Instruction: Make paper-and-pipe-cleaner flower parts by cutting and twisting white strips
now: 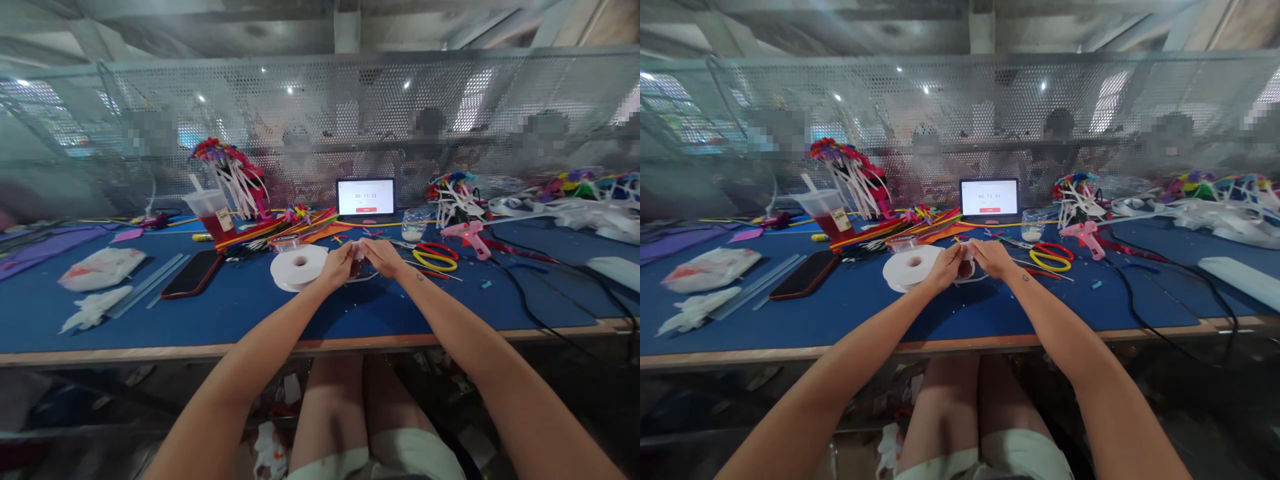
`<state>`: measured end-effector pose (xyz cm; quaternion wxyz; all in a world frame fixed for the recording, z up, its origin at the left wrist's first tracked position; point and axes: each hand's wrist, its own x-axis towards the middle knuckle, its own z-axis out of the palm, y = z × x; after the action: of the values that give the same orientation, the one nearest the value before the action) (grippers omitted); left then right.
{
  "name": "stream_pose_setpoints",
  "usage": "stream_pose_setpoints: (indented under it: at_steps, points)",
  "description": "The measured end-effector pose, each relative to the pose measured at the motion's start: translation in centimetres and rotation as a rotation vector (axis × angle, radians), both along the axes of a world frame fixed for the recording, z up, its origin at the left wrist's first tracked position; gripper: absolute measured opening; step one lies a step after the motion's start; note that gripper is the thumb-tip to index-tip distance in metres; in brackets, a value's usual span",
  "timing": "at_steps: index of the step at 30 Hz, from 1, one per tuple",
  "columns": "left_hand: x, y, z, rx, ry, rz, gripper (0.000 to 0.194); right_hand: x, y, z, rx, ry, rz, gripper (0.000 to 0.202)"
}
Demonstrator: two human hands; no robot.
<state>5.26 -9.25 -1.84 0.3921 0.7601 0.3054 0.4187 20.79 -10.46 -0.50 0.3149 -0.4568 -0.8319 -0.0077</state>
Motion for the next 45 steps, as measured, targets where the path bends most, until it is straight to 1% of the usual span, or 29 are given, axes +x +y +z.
stream_pose_setpoints:
  at_steps: [4,6,10,12,18,22,30,38,45]
  points:
    - [-0.12,-0.22,0.37,0.029,0.026,0.009,0.035,-0.06,-0.14,0.23,0.000,-0.016,-0.008,0.040]
    - [-0.17,-0.43,0.63,0.077,0.052,0.060,0.033,-0.13,-0.25,0.37,-0.001,-0.021,-0.015,0.041]
    - [-0.26,-0.71,0.95,0.230,0.152,0.207,0.031,-0.33,-0.46,0.52,-0.011,-0.058,-0.017,0.041]
    - [-0.29,-0.71,0.95,0.250,0.179,0.221,0.032,-0.42,-0.49,0.49,-0.015,-0.090,-0.024,0.041]
    - [-0.31,-0.53,0.85,0.251,0.200,0.186,0.034,-0.58,-0.41,0.29,0.005,-0.204,-0.098,0.037]
    - [-0.30,-0.47,0.82,0.252,0.218,0.174,0.033,-0.59,-0.47,0.27,0.021,-0.283,-0.151,0.038]
    - [-0.44,-0.50,0.71,0.205,0.210,0.125,0.036,-0.62,-0.85,0.73,0.017,-0.383,-0.178,0.039]
    - [-0.42,-0.37,0.56,0.098,0.123,0.065,0.033,-0.53,-0.71,0.65,-0.005,-0.385,-0.164,0.037]
    - [-0.08,-0.14,0.76,0.026,0.002,0.054,0.032,-0.56,-0.45,0.71,-0.055,-0.277,-0.128,0.040]
